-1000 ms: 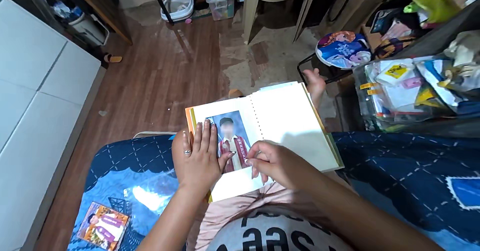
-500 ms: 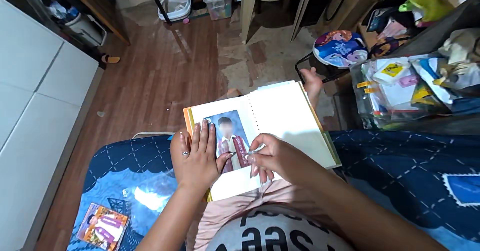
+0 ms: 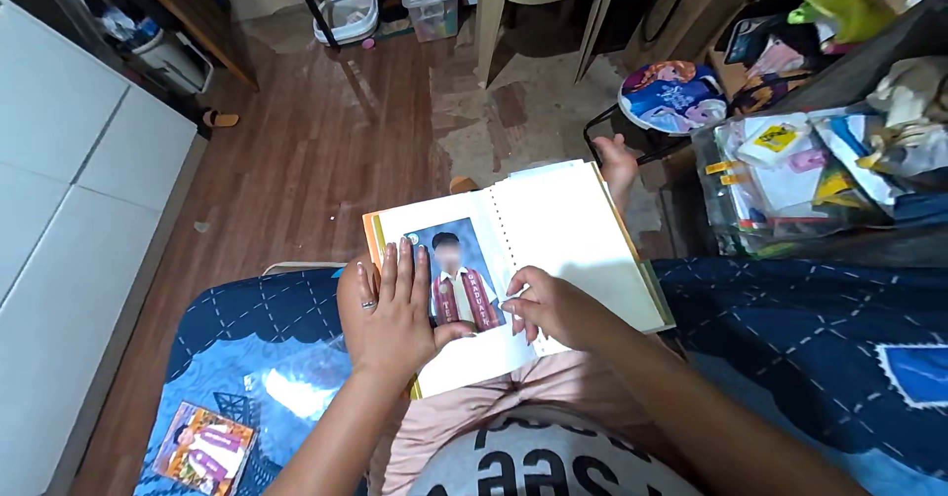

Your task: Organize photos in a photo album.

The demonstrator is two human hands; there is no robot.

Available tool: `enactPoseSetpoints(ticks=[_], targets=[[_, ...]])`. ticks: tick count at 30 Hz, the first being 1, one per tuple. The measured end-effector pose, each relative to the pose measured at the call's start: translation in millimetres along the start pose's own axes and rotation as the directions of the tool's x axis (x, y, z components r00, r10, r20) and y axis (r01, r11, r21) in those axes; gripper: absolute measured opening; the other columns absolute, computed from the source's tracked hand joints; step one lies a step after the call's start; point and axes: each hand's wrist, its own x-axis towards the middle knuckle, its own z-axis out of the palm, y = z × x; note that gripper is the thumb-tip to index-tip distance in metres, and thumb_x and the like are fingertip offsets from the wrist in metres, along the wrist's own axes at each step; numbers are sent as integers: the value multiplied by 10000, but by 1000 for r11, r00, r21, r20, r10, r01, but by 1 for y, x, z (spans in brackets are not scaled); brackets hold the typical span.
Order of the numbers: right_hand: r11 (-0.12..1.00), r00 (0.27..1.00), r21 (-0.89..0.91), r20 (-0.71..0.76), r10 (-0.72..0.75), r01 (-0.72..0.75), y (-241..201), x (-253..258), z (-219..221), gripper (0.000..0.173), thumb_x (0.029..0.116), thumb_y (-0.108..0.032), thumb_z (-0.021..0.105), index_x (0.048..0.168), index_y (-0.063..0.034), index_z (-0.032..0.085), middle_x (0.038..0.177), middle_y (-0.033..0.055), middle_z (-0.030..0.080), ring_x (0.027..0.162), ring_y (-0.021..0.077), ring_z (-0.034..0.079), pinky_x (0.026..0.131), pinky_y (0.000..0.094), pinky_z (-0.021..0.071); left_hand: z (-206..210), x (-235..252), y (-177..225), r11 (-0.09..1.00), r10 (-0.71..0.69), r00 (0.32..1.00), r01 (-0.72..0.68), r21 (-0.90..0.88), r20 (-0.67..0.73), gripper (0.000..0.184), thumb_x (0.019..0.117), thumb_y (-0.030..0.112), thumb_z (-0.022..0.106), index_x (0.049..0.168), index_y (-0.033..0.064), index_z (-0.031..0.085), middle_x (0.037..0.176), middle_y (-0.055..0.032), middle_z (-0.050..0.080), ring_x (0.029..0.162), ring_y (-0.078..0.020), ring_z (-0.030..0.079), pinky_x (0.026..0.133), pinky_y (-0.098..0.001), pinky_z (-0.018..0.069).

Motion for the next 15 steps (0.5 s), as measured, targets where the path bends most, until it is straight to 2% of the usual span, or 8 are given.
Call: enactPoseSetpoints(ticks=[5,9,11,12,13,14,15], targets=[[999,999,-34,-43,23,-24,-1,1,4,322,1056,-265,574,1245,-14,504,820,38,669,620,80,636,630,261,546,-4,3,1,1000,12,999,-12,-5,35,1301,710,1007,111,1505,54,501,1542,-215,480,1424,-425,456,1115,-733,246],[981,989,-174,-137,60,-83,-4,-2,2,416,1032,-313,615,1279,2,503,871,105,643,727,207,658,730,390,561,-6,3,1,1000,25,999,-25,-1,28,1342,679,1027,148,1497,23,499,1537,-218,485,1429,-413,454,1129,-724,235],[959,974,-281,-226,-29,-36,-4,-6,1,405,1048,-338,577,1267,1,543,890,137,647,811,280,661,784,468,543,-9,3,2,999,35,998,-35,-7,43,1363,674,1029,179,1497,-15,483,1540,-211,484,1438,-390,451,1150,-699,232],[941,941,-335,-303,-150,43,-2,-7,3,386,1051,-342,565,1224,2,591,887,142,658,821,293,667,779,478,544,-12,2,5,999,44,997,-43,-25,61,1367,677,1026,199,1491,-36,480,1541,-217,479,1439,-388,453,1158,-687,240],[907,864,-390,-388,-320,161,0,-5,8,356,1042,-323,572,1155,5,652,898,145,686,831,293,684,781,471,560,-13,2,10,996,64,995,-58,-72,82,1355,694,1013,223,1486,-57,474,1543,-235,467,1440,-405,447,1162,-684,252],[847,752,-449,-444,-488,284,1,0,15,324,1027,-303,582,1092,-8,701,930,139,716,865,283,706,806,463,580,-13,0,17,989,91,992,-79,-128,92,1316,734,989,229,1482,-65,475,1544,-239,465,1438,-411,446,1161,-673,280],[782,654,-488,-452,-606,387,-2,6,21,314,1024,-298,576,1088,-32,730,998,129,737,947,284,717,865,469,580,-14,-2,26,976,127,987,-107,-190,96,1251,784,953,232,1472,-60,492,1539,-229,477,1434,-408,453,1155,-656,310]])
